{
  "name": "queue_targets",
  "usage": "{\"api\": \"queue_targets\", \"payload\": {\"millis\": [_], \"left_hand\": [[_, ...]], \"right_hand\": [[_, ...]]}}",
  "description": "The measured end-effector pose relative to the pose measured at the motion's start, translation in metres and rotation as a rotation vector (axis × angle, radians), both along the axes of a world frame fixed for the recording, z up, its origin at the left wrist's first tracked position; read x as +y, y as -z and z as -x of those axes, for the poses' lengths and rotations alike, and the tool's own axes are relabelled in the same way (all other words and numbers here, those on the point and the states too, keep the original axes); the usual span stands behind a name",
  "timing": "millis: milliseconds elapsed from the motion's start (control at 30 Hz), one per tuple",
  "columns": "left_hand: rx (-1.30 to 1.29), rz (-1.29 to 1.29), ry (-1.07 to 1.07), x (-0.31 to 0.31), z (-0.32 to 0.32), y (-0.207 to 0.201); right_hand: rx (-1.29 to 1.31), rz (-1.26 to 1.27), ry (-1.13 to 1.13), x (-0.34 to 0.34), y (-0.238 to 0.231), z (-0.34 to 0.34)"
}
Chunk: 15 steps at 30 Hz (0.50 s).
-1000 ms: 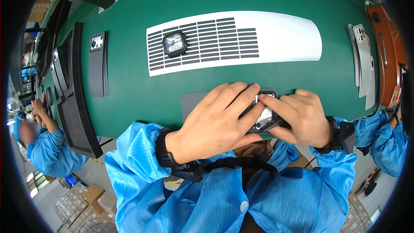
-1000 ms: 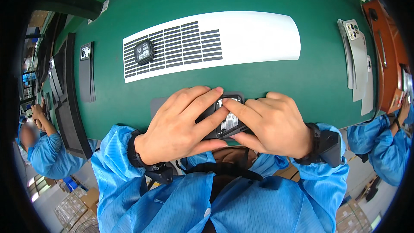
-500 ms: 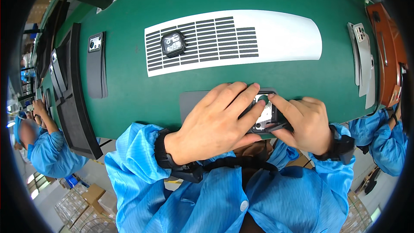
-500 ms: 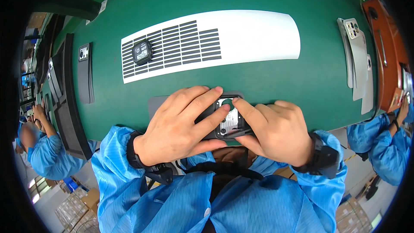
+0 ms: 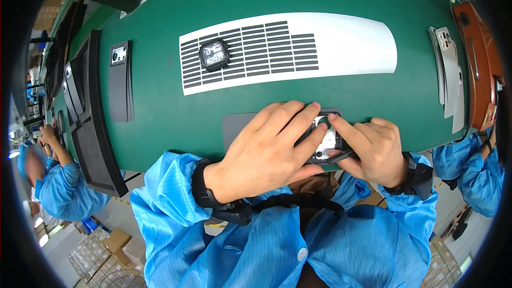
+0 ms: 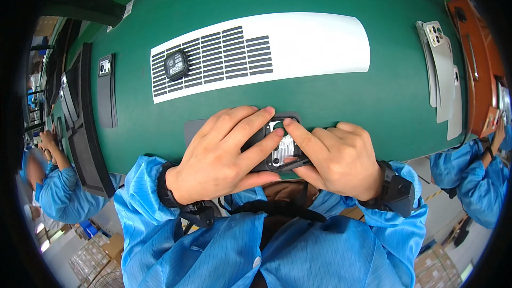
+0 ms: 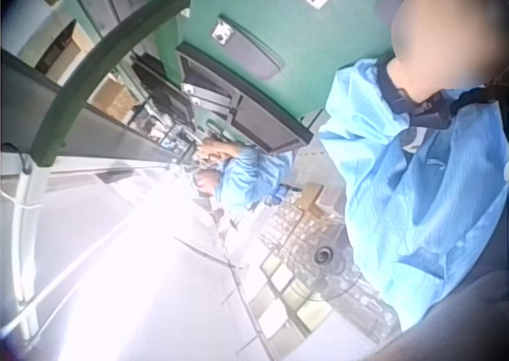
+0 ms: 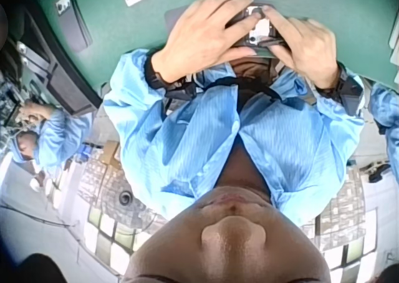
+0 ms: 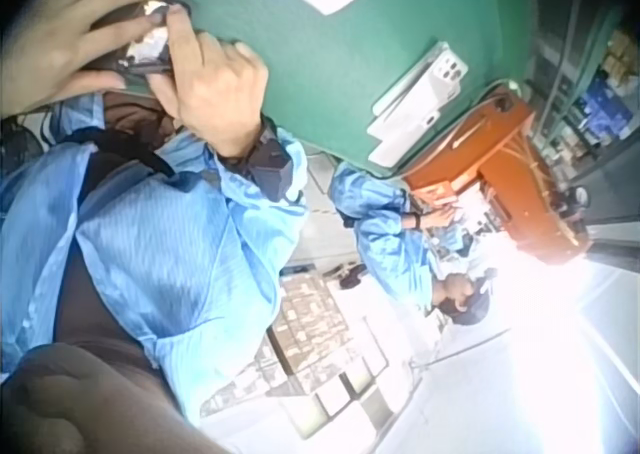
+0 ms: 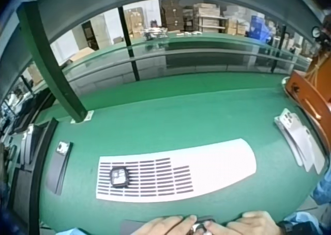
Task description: Assembling internal components and applying adhesive strips to mobile phone housings at a factory workbench.
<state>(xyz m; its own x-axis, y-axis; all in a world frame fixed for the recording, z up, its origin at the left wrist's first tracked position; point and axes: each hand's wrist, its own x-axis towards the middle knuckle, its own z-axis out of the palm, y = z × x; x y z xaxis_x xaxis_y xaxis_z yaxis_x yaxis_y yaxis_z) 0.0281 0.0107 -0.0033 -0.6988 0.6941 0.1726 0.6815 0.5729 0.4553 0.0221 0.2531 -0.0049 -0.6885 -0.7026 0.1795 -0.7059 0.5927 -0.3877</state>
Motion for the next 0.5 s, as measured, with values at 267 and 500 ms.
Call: {"api": "queue_targets", "payload": {"millis": [267,500], "left_hand": [[0.031,0.036,0.005,0.000,0.001,-0.001],[-0.002,0.018,0.007,0.001,0.001,-0.002]], "right_hand": [[-0.176,-0.001,-0.015,-0.017,-0.014,0.007],[-0.103,0.017,0.104,0.000,-0.023,0.007]]}}
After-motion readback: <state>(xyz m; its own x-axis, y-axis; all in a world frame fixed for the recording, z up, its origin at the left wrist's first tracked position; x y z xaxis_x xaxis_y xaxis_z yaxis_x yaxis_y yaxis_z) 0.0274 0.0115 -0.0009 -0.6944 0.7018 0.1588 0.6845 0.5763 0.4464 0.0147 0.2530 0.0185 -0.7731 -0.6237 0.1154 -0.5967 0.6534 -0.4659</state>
